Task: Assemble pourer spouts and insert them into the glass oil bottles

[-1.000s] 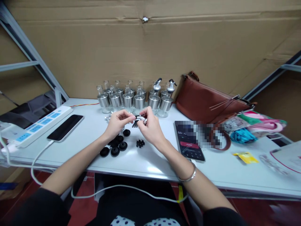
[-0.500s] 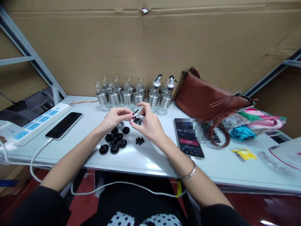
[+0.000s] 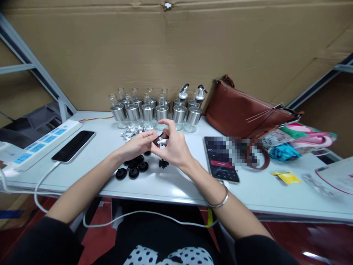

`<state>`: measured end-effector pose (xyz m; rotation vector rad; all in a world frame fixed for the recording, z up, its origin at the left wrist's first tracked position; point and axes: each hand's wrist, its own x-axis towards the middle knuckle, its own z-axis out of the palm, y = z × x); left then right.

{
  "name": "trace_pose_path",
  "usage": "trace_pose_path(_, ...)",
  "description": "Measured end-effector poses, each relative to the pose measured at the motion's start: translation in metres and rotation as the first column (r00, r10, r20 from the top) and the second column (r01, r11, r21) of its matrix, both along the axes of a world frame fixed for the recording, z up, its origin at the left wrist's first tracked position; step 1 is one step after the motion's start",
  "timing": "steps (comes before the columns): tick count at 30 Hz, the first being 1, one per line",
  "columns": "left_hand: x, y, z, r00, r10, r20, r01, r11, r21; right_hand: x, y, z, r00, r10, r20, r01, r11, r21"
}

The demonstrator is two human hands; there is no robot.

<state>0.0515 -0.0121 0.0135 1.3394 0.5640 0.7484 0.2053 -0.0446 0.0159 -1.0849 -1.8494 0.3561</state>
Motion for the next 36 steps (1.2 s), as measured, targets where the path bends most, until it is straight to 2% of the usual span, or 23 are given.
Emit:
trace_pose_path(3, -0.001, -0.002, 0.000, 0.985, -0.167, -0.053, 0.164, 0.985, -0.058, -0.002, -0.004, 0.000, 0.997, 0.063, -0.048, -0.061, 0.998, 0.025)
trace_pose_path(7, -0.005, -0.003, 0.002, 0.974, -0.221, -0.042, 0.215, 0.970, -0.115, -0.004, -0.009, -0.002, 0.986, 0.149, -0.076, -0.142, 0.986, 0.093)
trace_pose_path(10, -0.007, -0.005, 0.005, 0.956, -0.293, -0.008, 0.288, 0.944, -0.161, -0.005, -0.012, -0.003, 0.978, 0.195, -0.074, -0.187, 0.977, 0.104)
trace_pose_path(12, -0.008, -0.006, 0.006, 0.952, -0.306, -0.024, 0.297, 0.938, -0.179, -0.005, -0.012, -0.004, 0.976, 0.212, -0.055, -0.206, 0.973, 0.100)
trace_pose_path(14, -0.007, -0.006, 0.007, 0.964, -0.260, -0.063, 0.246, 0.954, -0.171, -0.005, -0.011, -0.003, 0.976, 0.213, -0.041, -0.210, 0.975, 0.071)
trace_pose_path(16, -0.006, -0.006, 0.007, 0.981, -0.167, -0.093, 0.156, 0.981, -0.118, -0.006, -0.010, 0.001, 0.981, 0.187, -0.060, -0.188, 0.982, -0.014)
trace_pose_path(18, -0.004, -0.005, 0.006, 0.994, -0.060, -0.090, 0.056, 0.997, -0.053, -0.006, -0.010, 0.008, 0.986, 0.143, -0.086, -0.153, 0.981, -0.122)
trace_pose_path(20, -0.002, -0.003, 0.005, 0.998, 0.043, -0.050, -0.044, 0.999, -0.013, -0.005, -0.007, 0.019, 0.996, 0.078, -0.038, -0.083, 0.982, -0.168)
trace_pose_path(23, -0.001, 0.002, 0.002, 0.981, 0.190, 0.028, -0.190, 0.982, -0.002, 0.000, 0.012, 0.036, 0.988, -0.070, 0.141, 0.081, 0.993, -0.080)
trace_pose_path(27, -0.003, 0.009, -0.002, 0.923, 0.367, 0.112, -0.358, 0.929, -0.094, 0.008, 0.067, 0.050, 0.912, -0.245, 0.328, 0.249, 0.968, 0.030)
trace_pose_path(31, -0.004, 0.013, -0.006, 0.871, 0.462, 0.169, -0.437, 0.884, -0.168, 0.007, 0.116, 0.050, 0.855, -0.291, 0.429, 0.263, 0.957, 0.125)
trace_pose_path(36, -0.004, 0.014, -0.005, 0.848, 0.496, 0.187, -0.468, 0.866, -0.174, 0.000, 0.132, 0.045, 0.857, -0.315, 0.408, 0.278, 0.949, 0.149)
